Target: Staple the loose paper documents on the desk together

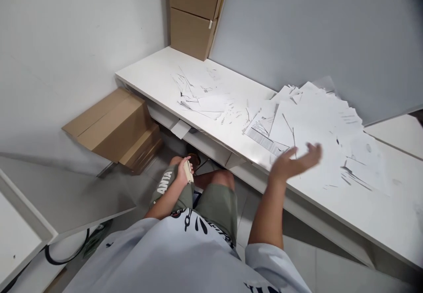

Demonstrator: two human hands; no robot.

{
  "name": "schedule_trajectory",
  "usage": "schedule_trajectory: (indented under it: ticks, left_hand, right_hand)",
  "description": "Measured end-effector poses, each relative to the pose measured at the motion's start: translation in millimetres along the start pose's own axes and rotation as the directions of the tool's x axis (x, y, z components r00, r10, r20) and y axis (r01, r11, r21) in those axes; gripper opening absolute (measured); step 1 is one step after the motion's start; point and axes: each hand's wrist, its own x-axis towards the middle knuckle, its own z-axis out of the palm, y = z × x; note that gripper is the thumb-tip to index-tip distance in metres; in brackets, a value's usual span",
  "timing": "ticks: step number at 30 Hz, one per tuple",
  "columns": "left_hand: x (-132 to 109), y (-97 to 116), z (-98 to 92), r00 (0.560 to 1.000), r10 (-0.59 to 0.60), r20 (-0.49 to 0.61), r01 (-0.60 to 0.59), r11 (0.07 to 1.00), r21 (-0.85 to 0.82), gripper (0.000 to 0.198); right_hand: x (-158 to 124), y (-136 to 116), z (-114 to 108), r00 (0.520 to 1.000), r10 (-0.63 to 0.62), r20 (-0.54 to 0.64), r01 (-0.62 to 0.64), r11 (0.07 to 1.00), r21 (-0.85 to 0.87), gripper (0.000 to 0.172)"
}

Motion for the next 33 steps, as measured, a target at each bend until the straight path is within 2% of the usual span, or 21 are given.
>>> schedule_trajectory:
  ticks: [2,3,5,7,8,9,10,13,15,17,21,23,25,27,30,33]
  left_hand:
    - [3,-8,4.6,1.0,-0.016,0.006,0.016,1.0,-0.002,0.04]
    - [4,-10,6.1,1.0,-0.014,0.009,0.014,1.0,-0.008,0.04]
    - [8,-12,7.1,1.0,0.008,0.009,-0.008,0.999,-0.033,0.038]
    - [11,-11,5.9,0.999,0.033,0.007,-0.032,0.997,-0.067,0.039]
    - [13,-10,5.0,0.999,0.039,0.006,-0.039,0.996,-0.081,0.04]
    - [14,-9,4.0,0.999,0.041,0.006,-0.04,0.995,-0.093,0.041]
    - [15,-9,3.1,0.999,0.038,0.008,-0.037,0.994,-0.102,0.042]
    - [15,-11,2.5,1.0,0.023,0.014,-0.021,0.992,-0.121,0.041]
    - [15,-14,3.0,1.0,0.012,0.018,-0.01,0.992,-0.129,0.039]
    - [15,-15,3.3,1.0,0.003,0.02,0.0,0.991,-0.131,0.039]
    - [14,-15,1.3,1.0,0.002,0.024,0.001,0.993,-0.122,0.041]
    - [14,-14,-0.3,1.0,0.002,0.025,0.0,0.994,-0.112,0.042]
    - [15,-13,-1.3,1.0,0.003,0.024,-0.001,0.995,-0.103,0.043]
    - [16,-12,-1.4,1.0,0.004,0.023,-0.002,0.995,-0.099,0.043]
    - [17,-12,-0.4,1.0,0.002,0.024,0.0,0.995,-0.097,0.043]
    - [18,-11,0.3,1.0,-0.004,0.022,0.006,0.995,-0.098,0.043]
  right_hand:
    - [-13,-45,46,0.971,-0.194,0.139,0.176,0.975,0.134,0.047]
    - [-19,-68,71,0.92,-0.294,0.258,0.246,0.948,0.203,0.048]
    - [-28,-112,121,0.747,-0.432,0.505,0.33,0.901,0.283,0.054]
    - [-33,-143,157,0.577,-0.448,0.682,0.378,0.888,0.263,0.06]
    - [-34,-153,169,0.519,-0.428,0.74,0.402,0.886,0.23,0.062]
    - [-35,-159,175,0.489,-0.402,0.774,0.424,0.885,0.192,0.063]
    - [-35,-162,178,0.487,-0.379,0.787,0.438,0.885,0.156,0.064]
    - [-34,-160,173,0.56,-0.352,0.75,0.439,0.894,0.091,0.066]
    - [-32,-158,169,0.591,-0.358,0.723,0.443,0.893,0.079,0.065]
    - [-31,-158,168,0.59,-0.385,0.71,0.472,0.877,0.083,0.058]
    - [-19,-154,176,0.55,-0.463,0.695,0.52,0.841,0.149,0.037]
    - [-8,-146,182,0.565,-0.456,0.688,0.446,0.87,0.211,0.035]
    - [2,-136,188,0.604,-0.412,0.682,0.325,0.909,0.262,0.035]
    - [10,-129,192,0.63,-0.383,0.676,0.256,0.924,0.285,0.037]
    - [11,-125,194,0.655,-0.389,0.648,0.272,0.921,0.279,0.037]
    - [6,-129,192,0.698,-0.375,0.61,0.32,0.925,0.203,0.031]
